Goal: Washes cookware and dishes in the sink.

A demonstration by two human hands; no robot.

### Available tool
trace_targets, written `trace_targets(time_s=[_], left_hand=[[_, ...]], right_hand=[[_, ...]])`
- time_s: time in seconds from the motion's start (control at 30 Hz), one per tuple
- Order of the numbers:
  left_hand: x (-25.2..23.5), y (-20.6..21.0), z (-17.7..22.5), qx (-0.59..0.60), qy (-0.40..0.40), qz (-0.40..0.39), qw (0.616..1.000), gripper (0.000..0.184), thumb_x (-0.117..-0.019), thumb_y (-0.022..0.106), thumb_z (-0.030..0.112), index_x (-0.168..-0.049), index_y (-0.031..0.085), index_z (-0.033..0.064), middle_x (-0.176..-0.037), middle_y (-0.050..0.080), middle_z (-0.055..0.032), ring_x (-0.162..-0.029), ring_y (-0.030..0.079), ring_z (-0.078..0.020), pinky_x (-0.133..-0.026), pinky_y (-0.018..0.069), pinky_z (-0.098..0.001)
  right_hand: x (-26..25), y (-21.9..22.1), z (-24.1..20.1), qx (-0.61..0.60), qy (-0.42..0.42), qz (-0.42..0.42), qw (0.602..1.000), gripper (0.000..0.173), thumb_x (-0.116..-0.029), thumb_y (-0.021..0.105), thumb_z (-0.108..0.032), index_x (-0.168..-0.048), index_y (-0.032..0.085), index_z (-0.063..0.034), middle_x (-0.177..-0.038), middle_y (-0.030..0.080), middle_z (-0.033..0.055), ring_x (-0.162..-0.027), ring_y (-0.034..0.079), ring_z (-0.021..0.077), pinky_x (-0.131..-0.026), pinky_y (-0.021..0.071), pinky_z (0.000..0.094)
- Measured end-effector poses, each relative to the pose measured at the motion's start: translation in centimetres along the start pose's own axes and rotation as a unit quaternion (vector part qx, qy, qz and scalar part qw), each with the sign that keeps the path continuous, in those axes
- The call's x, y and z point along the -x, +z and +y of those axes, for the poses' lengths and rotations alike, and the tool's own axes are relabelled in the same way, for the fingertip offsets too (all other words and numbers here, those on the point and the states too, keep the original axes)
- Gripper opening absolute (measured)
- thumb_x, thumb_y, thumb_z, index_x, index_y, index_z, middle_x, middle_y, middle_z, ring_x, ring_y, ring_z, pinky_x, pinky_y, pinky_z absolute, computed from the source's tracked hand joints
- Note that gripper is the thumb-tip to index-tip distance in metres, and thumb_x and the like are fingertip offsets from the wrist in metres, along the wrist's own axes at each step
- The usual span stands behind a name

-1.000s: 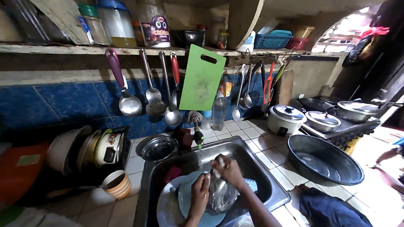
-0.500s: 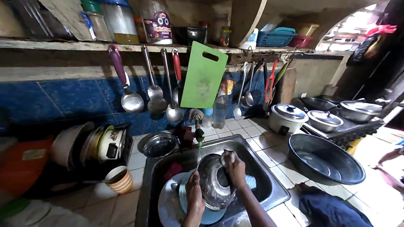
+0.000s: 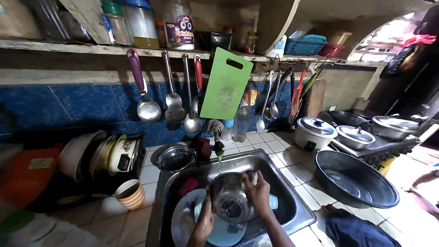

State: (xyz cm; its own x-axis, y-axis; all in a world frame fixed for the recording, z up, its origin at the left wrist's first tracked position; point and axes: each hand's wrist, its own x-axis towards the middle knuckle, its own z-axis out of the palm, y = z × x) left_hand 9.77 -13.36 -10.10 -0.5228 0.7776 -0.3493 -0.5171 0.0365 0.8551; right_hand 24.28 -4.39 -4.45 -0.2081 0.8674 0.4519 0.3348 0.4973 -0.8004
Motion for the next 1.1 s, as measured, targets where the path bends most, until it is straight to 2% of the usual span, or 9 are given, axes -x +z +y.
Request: trace_targets(time_s=[0.1,0.17,0.27,0.37,0.47,0.6,0.77,0.9,1.1], left_hand=[[0.2,-1.1,0.2,0.061,-0.138,-0.126,0.98,0.074,-0.1033,0.017,0.069,-0.139,0.049,0.0132,-0.121,0.065,-0.0165,-0.104,0.066,-0.0325,-0.082,0.0563,-0.0536],[0.5,-1.8,-0.6,0.116,-0.156,-0.152,0.969,0.057,-0.1081,0.021,0.05,-0.107,0.065,0.0135,-0.089,0.074,-0.009,-0.079,0.073,-0.0232,-0.067,0.0616,-0.0415],[0.6,-1.1,-1.0,0.079,-0.183,-0.036,0.979,0.021,-0.1076,0.033,0.014,-0.112,0.051,0.0041,-0.086,0.061,-0.0121,-0.069,0.064,-0.0216,-0.061,0.0576,-0.0356],[1.1,0.5,-1.7,0.059,-0.148,-0.003,0.987,0.043,-0.1016,0.043,0.001,-0.144,0.036,0.0017,-0.121,0.054,-0.0241,-0.096,0.063,-0.0341,-0.074,0.0573,-0.0489],[1.5,2.0,-2.1,-0.013,-0.061,-0.074,0.995,0.053,-0.1112,0.039,0.034,-0.159,0.025,0.0152,-0.139,0.054,-0.0229,-0.114,0.063,-0.0353,-0.085,0.0571,-0.0532],[-0.5,0.0,-1.8,-0.073,0.029,-0.014,0.997,0.058,-0.1113,0.029,0.046,-0.155,0.035,0.0082,-0.133,0.056,-0.0217,-0.11,0.06,-0.0304,-0.085,0.0541,-0.0512],[1.3,0.4,-2.1,-0.047,-0.032,-0.022,0.998,0.054,-0.1118,0.035,0.038,-0.156,0.031,0.0081,-0.145,0.048,-0.0241,-0.121,0.057,-0.0355,-0.092,0.0528,-0.0552],[0.2,1.4,-3.0,-0.031,-0.004,-0.105,0.994,0.057,-0.1105,0.03,0.045,-0.154,0.035,0.0084,-0.138,0.056,-0.0194,-0.117,0.062,-0.0302,-0.089,0.0563,-0.0526],[-0.2,-2.0,-1.8,-0.095,0.024,-0.02,0.995,0.054,-0.1116,0.036,0.035,-0.155,0.034,0.0028,-0.151,0.045,-0.024,-0.132,0.051,-0.0328,-0.105,0.0467,-0.0538]], right_hand=[[3.1,1.2,0.5,0.12,-0.341,-0.039,0.932,0.025,-0.0754,0.077,-0.014,-0.094,0.073,0.0013,-0.086,0.074,0.0175,-0.073,0.074,0.0336,-0.063,0.0613,0.05],[4.9,1.9,0.8,0.142,-0.417,-0.092,0.893,0.019,-0.0799,0.073,-0.016,-0.096,0.073,-0.0065,-0.087,0.073,0.0127,-0.074,0.073,0.0281,-0.063,0.0616,0.0427],[4.5,2.1,0.7,0.058,-0.087,-0.158,0.982,0.035,-0.0943,0.07,-0.021,-0.115,0.068,0.0065,-0.093,0.074,0.0176,-0.083,0.074,0.0313,-0.077,0.0608,0.0503],[0.7,3.0,1.5,0.044,0.17,-0.111,0.978,0.063,-0.0972,0.07,-0.035,-0.143,0.048,0.0031,-0.124,0.063,0.0305,-0.112,0.065,0.044,-0.098,0.0514,0.0574],[1.9,5.0,1.8,0.037,0.137,-0.213,0.967,0.056,-0.1022,0.059,-0.021,-0.151,0.044,0.0031,-0.151,0.043,0.0324,-0.141,0.043,0.0472,-0.118,0.0368,0.0556],[4.0,3.5,3.4,0.048,-0.027,-0.421,0.905,0.034,-0.1031,0.055,-0.009,-0.135,0.066,-0.0043,-0.139,0.063,0.0182,-0.129,0.061,0.0331,-0.112,0.0451,0.053],[-1.3,2.2,5.0,0.299,-0.16,-0.333,0.88,0.033,-0.0986,0.053,-0.001,-0.127,0.07,-0.0032,-0.139,0.056,0.0299,-0.132,0.051,0.0484,-0.108,0.0443,0.059],[0.9,4.7,2.7,0.095,-0.066,-0.29,0.95,0.036,-0.0967,0.059,-0.004,-0.132,0.061,0.0022,-0.136,0.053,0.034,-0.124,0.058,0.0447,-0.106,0.0501,0.0516],[0.3,1.9,4.7,0.288,-0.167,-0.403,0.853,0.031,-0.0972,0.059,-0.005,-0.126,0.071,-0.0065,-0.139,0.058,0.027,-0.132,0.052,0.0479,-0.107,0.0432,0.0632]])
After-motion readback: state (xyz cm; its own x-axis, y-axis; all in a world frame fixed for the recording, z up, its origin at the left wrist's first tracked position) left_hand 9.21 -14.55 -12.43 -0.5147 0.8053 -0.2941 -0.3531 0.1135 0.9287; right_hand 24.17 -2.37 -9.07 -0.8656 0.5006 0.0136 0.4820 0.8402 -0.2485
